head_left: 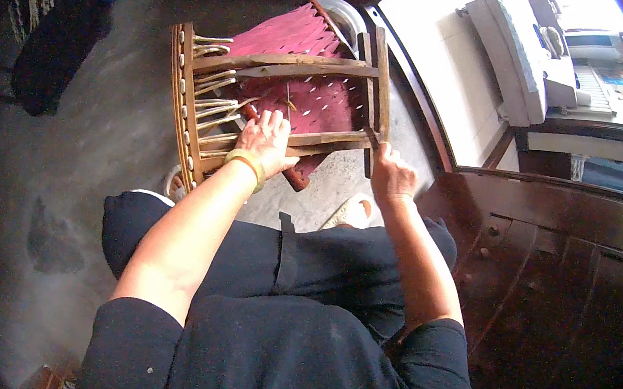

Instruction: The person is repairing a wooden chair with a red cushion. They use a screwdriver to tighten screws on the chair's frame, focusing on the joints and legs. The person adjusts the chair's position to access different areas.

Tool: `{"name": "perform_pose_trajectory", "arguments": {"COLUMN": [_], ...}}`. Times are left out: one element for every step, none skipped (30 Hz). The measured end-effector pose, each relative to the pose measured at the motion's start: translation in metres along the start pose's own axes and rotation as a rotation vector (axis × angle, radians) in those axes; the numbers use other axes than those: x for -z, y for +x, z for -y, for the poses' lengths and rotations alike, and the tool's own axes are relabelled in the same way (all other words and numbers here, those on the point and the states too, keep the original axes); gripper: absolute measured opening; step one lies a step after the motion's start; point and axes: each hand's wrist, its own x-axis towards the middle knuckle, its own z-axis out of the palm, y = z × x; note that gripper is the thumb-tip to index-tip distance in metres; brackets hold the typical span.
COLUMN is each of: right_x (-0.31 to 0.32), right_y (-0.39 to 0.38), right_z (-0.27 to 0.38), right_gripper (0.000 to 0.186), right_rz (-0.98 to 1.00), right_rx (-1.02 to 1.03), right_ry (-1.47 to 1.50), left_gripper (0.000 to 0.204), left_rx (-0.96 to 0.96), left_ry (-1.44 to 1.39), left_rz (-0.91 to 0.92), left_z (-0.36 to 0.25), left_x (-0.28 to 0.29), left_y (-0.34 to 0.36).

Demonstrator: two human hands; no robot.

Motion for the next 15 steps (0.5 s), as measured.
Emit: {"name": "perform_pose_trajectory", "arguments": {"right_x": [0.005,0.007,0.010,0.011,0.012,0.012,0.013,0.011,0.008,0.009,0.010,0.013,0.003,0.026,0.040], "right_y": [0.000,0.000,0.000,0.001,0.000,0.002,0.005,0.005,0.005,0.007,0.010,0.013,0.018,0.028,0.036], "right_z": [0.012,0.020,0.028,0.035,0.038,0.037,0.037,0.037,0.032,0.028,0.023,0.014,0.000,0.001,-0.003], "right_gripper": [0.008,0.007,0.008,0.008,0.010,0.011,0.011,0.012,0.013,0.012,0.012,0.012,0.014,0.015,0.020], "right_rz": [-0.009,-0.028,0.009,0.045,0.044,0.101,0.157,0.220,0.235,0.257,0.257,0.254,0.293,0.235,0.256], "right_rx": [-0.009,0.011,0.016,0.022,0.029,0.009,-0.010,-0.029,-0.031,-0.055,-0.041,-0.035,-0.062,0.012,-0.032], "right_ry": [0.086,0.162,0.206,0.252,0.305,0.323,0.340,0.356,0.361,0.363,0.340,0.310,0.311,0.275,0.233], "left_gripper": [0.058,0.058,0.058,0.058,0.058,0.058,0.058,0.058,0.059,0.059,0.059,0.059,0.060,0.060,0.060], "left_rx": [-0.003,-0.002,0.000,0.003,-0.001,0.001,0.004,0.008,0.000,-0.003,-0.001,-0.009,-0.016,0.007,0.010], "left_ry": [-0.004,0.002,0.008,0.015,0.021,0.016,0.011,0.003,0.010,0.011,0.015,0.014,0.007,0.013,0.009], "left_rz": [-0.001,-0.002,-0.003,-0.003,-0.005,0.006,0.018,0.034,0.016,0.014,0.014,0.009,0.030,0.033,0.030], "left_z": [0.001,0.002,0.003,0.003,0.004,0.003,0.002,0.001,0.001,0.001,0.001,0.000,-0.002,0.002,0.002], "left_x": [0.002,0.001,0.000,-0.001,0.000,0.002,0.005,0.004,0.001,0.000,0.000,0.001,0.002,0.003,0.003], "left_y": [0.000,0.000,0.000,0.000,0.000,0.000,0.001,-0.001,0.000,0.000,-0.001,0.000,0.002,-0.001,-0.001]}}
